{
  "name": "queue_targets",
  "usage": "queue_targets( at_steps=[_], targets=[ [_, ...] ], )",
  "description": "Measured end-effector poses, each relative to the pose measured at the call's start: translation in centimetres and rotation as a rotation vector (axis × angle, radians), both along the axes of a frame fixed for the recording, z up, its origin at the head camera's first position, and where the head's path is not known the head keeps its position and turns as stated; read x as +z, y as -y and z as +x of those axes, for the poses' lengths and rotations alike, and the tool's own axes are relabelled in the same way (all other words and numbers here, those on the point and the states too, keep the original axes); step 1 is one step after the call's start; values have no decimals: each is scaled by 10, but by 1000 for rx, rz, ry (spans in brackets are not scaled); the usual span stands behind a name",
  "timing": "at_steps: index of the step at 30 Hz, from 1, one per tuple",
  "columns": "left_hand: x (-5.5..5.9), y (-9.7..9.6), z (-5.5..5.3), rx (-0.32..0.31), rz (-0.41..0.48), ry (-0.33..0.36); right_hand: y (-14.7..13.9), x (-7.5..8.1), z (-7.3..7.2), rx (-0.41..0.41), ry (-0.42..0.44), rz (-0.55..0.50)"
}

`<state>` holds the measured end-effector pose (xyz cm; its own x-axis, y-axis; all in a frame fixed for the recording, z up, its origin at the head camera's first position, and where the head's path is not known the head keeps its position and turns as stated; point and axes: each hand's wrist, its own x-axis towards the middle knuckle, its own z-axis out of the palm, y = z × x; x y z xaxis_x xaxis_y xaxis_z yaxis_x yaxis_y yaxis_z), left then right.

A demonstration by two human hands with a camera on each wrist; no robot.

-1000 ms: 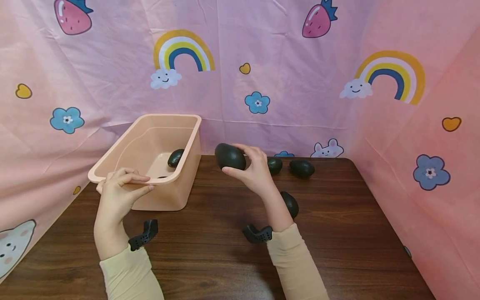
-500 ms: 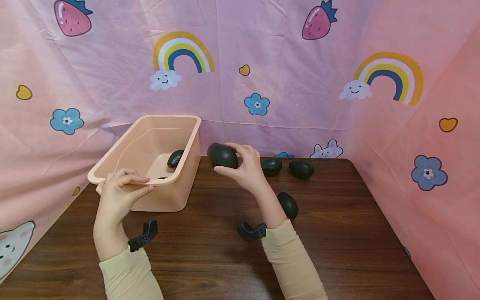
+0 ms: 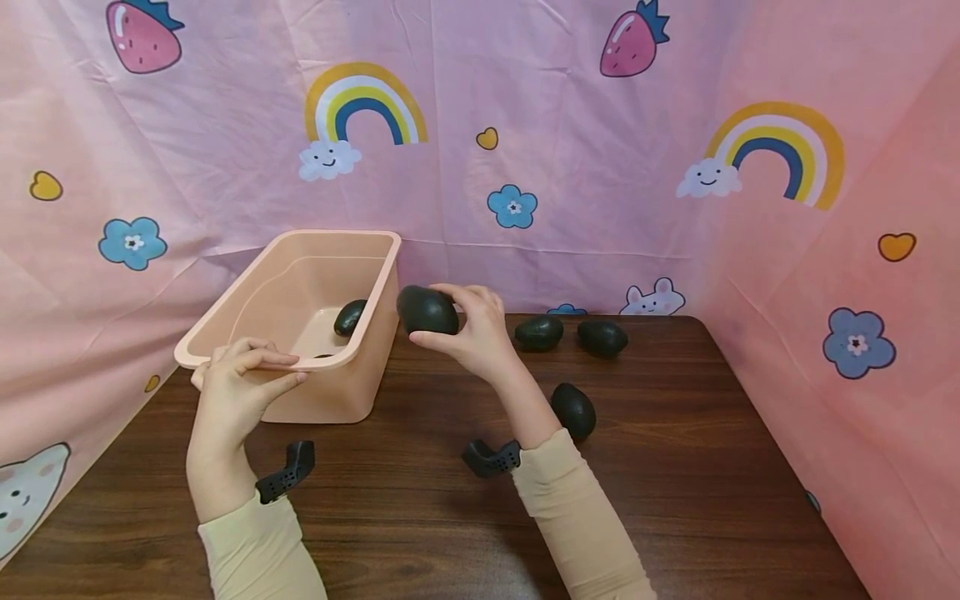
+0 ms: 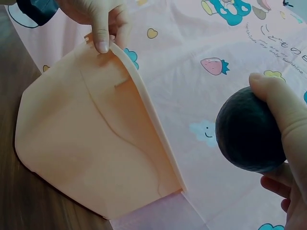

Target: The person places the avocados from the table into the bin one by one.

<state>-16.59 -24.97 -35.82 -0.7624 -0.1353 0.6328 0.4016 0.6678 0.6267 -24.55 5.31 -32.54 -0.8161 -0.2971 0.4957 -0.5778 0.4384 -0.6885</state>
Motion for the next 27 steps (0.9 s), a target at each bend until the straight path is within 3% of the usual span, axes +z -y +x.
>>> queue_targets(
  at_steps=[27],
  targets=[
    [-2, 1, 0, 3, -6, -12, 46, -1, -6, 45, -60, 54]
  ],
)
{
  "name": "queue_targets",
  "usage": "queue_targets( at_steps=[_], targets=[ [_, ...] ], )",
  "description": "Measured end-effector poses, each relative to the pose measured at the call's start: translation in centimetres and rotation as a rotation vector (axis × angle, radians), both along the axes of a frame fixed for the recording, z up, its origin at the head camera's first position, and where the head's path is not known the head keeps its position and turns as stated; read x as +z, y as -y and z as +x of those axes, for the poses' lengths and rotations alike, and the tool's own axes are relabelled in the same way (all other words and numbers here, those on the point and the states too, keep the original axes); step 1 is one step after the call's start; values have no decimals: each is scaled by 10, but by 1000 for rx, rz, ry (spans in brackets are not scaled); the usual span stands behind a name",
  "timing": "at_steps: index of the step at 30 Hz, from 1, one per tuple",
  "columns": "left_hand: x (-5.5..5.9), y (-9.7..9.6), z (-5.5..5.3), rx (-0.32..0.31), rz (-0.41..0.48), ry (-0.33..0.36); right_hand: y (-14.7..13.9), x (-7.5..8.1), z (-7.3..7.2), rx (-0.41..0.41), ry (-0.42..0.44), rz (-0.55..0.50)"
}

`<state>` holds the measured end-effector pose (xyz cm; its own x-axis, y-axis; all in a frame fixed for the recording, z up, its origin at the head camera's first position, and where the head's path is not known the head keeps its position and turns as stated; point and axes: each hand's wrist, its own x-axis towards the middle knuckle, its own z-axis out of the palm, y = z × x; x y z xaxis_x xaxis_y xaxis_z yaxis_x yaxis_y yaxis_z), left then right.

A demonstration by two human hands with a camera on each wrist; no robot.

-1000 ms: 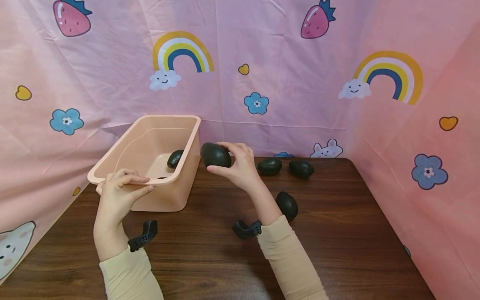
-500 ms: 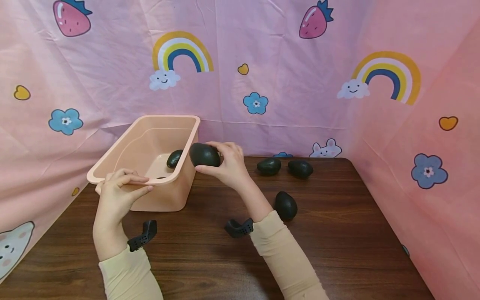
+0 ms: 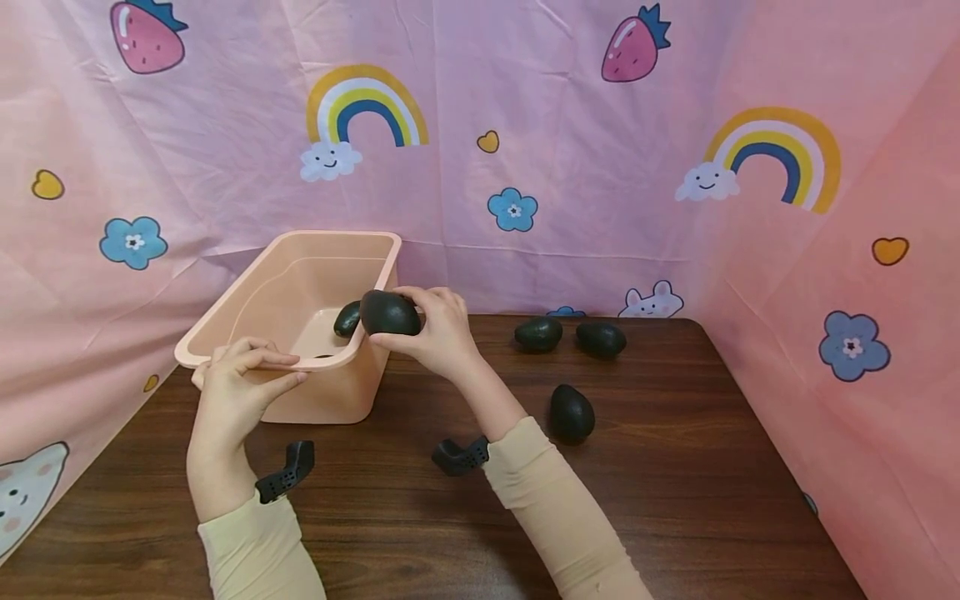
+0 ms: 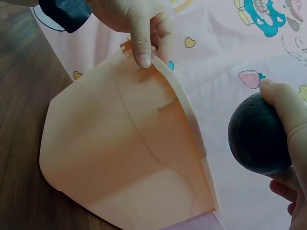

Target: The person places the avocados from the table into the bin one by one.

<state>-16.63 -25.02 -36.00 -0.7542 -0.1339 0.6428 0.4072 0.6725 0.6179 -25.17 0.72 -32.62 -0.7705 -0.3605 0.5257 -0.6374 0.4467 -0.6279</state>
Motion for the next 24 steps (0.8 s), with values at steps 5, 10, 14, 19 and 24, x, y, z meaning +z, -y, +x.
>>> queue_targets(
  at_steps=[5, 10, 14, 19, 24],
  targets=[
    [0, -1, 0, -4, -1, 5, 6, -1, -1, 10, -13, 12],
    [0, -1, 1, 2, -7, 12, 15, -3, -4, 17, -19, 38],
    [0, -1, 1, 1, -11, 10, 22, -3, -6, 5, -26, 74],
    [1, 0, 1, -1, -14, 1, 30, -1, -7, -7, -16, 89],
    [0, -1, 1, -4, -16, -7, 40, 0, -10, -13, 16, 105]
  ],
)
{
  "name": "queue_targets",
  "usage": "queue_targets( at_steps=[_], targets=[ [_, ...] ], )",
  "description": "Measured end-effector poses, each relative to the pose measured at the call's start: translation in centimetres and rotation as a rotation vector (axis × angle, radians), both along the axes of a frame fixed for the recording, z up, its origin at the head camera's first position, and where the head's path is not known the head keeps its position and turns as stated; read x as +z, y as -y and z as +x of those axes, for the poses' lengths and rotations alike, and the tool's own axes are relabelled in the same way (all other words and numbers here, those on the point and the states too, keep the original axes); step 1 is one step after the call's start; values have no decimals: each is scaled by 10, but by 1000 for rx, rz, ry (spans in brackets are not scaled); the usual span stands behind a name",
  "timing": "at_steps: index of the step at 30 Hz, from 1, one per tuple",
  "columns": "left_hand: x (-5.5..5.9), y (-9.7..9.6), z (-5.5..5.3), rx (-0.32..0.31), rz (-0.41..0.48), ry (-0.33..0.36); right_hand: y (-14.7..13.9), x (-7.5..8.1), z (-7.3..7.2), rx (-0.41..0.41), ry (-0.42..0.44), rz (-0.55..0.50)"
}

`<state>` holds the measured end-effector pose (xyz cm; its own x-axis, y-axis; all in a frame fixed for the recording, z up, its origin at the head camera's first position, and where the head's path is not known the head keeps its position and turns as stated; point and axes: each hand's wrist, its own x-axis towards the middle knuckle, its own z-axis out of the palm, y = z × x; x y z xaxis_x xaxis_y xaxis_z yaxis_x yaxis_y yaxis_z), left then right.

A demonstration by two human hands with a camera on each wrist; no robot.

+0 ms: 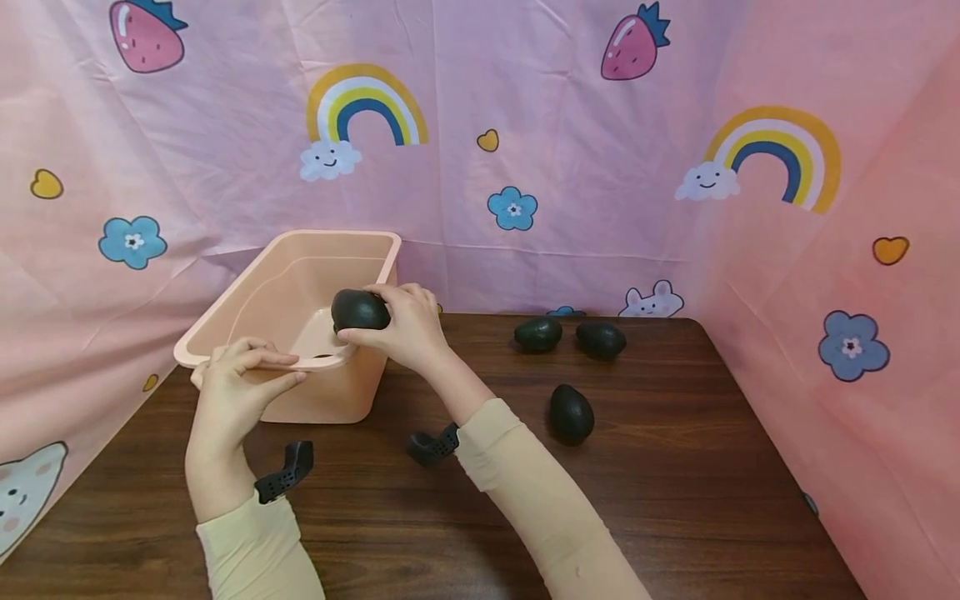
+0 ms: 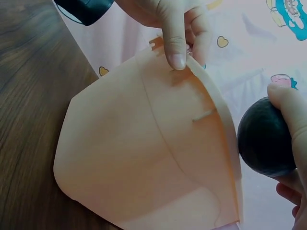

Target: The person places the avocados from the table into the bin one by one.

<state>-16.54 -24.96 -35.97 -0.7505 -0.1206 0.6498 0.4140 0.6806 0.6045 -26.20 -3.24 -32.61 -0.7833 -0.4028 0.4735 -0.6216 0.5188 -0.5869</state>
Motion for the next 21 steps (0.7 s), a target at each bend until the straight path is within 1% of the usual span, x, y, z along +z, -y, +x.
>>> queue_targets(
  at_steps=[10, 16, 21],
  targets=[
    [0, -1, -1, 5, -11, 0, 13, 7, -10, -49, 32, 50],
    [2, -1, 0, 14, -6, 10, 20, 9, -11, -48, 60, 69],
    [1, -1, 0, 12, -2, 10, 27, 10, -12, -72, 70, 95]
  ],
)
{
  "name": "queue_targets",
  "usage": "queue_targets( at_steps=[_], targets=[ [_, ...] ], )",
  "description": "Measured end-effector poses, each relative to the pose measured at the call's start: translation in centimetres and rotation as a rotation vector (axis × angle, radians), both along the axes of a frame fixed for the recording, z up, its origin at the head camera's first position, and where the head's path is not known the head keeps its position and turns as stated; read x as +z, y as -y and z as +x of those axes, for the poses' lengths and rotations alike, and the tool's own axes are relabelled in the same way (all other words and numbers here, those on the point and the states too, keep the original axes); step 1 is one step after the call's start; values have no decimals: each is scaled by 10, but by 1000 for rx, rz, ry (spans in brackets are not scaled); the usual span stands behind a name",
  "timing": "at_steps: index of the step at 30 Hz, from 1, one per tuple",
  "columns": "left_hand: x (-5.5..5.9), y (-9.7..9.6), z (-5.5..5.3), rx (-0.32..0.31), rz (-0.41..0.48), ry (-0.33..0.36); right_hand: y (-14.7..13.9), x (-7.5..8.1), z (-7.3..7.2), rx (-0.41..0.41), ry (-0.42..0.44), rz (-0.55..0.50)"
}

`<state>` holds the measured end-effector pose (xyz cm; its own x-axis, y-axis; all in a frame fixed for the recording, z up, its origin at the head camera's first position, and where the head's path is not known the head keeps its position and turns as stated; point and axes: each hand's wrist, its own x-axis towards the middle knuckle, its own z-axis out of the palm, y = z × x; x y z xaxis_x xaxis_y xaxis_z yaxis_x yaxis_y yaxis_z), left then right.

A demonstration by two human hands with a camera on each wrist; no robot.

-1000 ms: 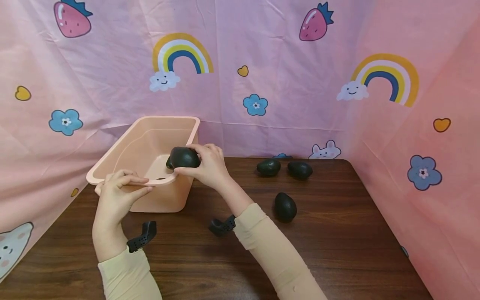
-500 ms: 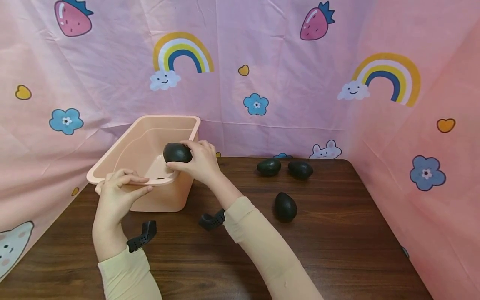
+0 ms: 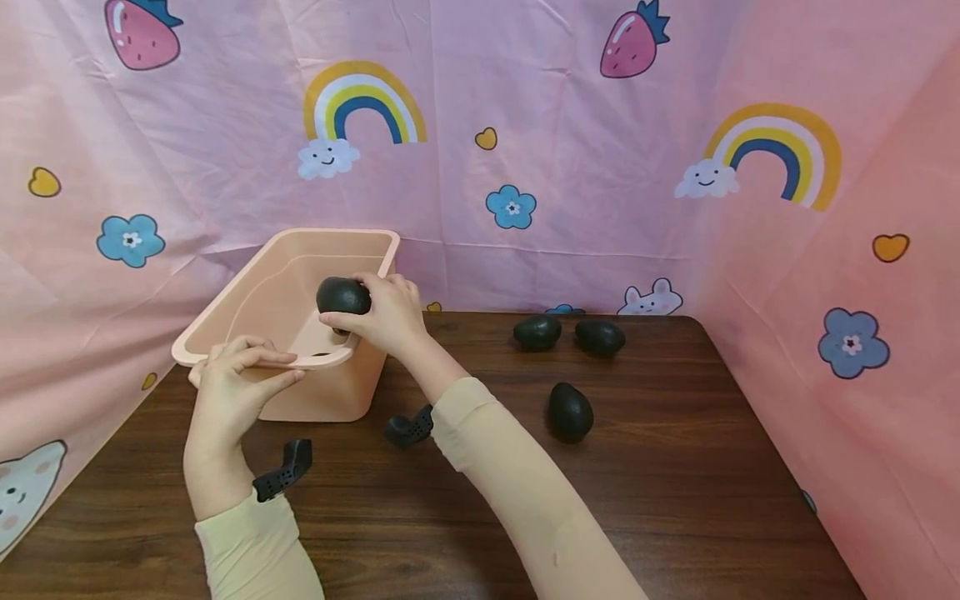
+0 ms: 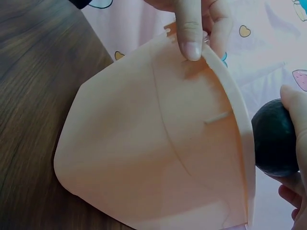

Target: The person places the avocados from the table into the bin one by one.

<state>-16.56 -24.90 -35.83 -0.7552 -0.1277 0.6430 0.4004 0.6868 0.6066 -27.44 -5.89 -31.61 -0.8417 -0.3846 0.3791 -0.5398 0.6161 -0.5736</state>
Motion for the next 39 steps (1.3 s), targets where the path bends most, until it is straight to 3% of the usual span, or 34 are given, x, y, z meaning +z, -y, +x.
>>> queue_targets(
  at_steps=[21, 33, 39],
  targets=[
    [-1, 1, -1, 0, -2, -10, 21, -3, 3, -66, 28, 48],
    [-3, 1, -2, 6, -6, 1, 26, -15, 7, -12, 109, 16],
    [-3, 2, -1, 10, -13, 2, 27, -16, 5, -5, 110, 43]
  ],
)
